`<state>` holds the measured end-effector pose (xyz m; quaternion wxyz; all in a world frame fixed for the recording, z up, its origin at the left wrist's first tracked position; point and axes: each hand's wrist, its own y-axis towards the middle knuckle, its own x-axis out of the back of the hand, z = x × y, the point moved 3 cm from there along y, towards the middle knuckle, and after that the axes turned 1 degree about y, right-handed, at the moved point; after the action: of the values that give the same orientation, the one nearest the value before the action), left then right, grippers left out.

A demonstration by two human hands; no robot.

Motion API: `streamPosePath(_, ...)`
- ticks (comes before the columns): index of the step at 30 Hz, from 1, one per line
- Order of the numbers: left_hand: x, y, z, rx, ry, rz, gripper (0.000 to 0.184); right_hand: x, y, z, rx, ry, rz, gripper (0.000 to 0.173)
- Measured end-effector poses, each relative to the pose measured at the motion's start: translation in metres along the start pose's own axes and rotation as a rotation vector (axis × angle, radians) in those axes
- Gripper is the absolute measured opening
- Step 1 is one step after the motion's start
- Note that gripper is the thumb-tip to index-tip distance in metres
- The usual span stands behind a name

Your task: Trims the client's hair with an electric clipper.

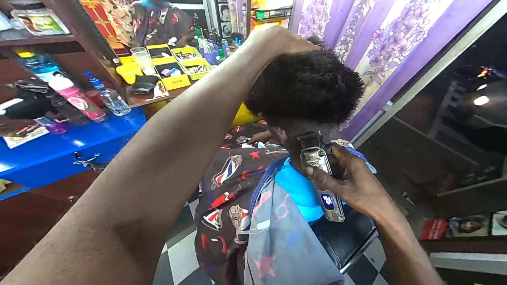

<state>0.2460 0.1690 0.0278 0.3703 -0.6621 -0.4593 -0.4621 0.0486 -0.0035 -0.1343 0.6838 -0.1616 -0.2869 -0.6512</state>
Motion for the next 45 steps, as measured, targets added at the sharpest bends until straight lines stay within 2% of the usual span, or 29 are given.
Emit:
streamPosePath(6, 0.0, 0.003, -0.003, 0.004, 0.018, 0.018, 0.08, -0.01, -0.008, -0.01, -0.221, 0.104, 0.028, 0.047)
streamPosePath(13, 0.001, 0.003, -0.001, 0.033, 0.053, 0.002, 0.086, -0.014, -0.002, -0.003, -0.152, 0.113, -0.019, 0.049)
streamPosePath(22, 0.001, -0.004, -0.001, -0.004, 0.029, 0.022, 0.079, -0.018, 0.0, 0.006, -0.096, 0.051, -0.06, 0.053)
streamPosePath(31, 0.001, -0.006, -0.002, 0.007, -0.013, 0.04, 0.079, -0.03, 0.003, 0.02, -0.016, 0.059, -0.109, 0.051)
streamPosePath(34, 0.002, -0.008, -0.001, 0.029, -0.028, 0.038, 0.08, -0.042, -0.007, 0.022, -0.06, 0.296, 0.059, 0.049)
streamPosePath(37, 0.001, -0.013, -0.002, 0.059, -0.092, 0.053, 0.077, -0.062, -0.017, 0.029, -0.257, 0.801, 0.199, 0.038)
streamPosePath(39, -0.001, -0.003, 0.004, 0.087, -0.106, 0.014, 0.081, -0.076, -0.018, 0.029, -0.296, 1.069, 0.246, 0.03)
streamPosePath(41, -0.003, 0.002, 0.007, 0.06, -0.099, 0.01, 0.079, -0.086, -0.015, 0.028, -0.29, 1.233, 0.252, 0.024)
streamPosePath(45, -0.007, 0.006, 0.004, -0.062, -0.155, 0.081, 0.064, -0.092, -0.005, 0.029, -0.295, 1.405, 0.248, 0.023)
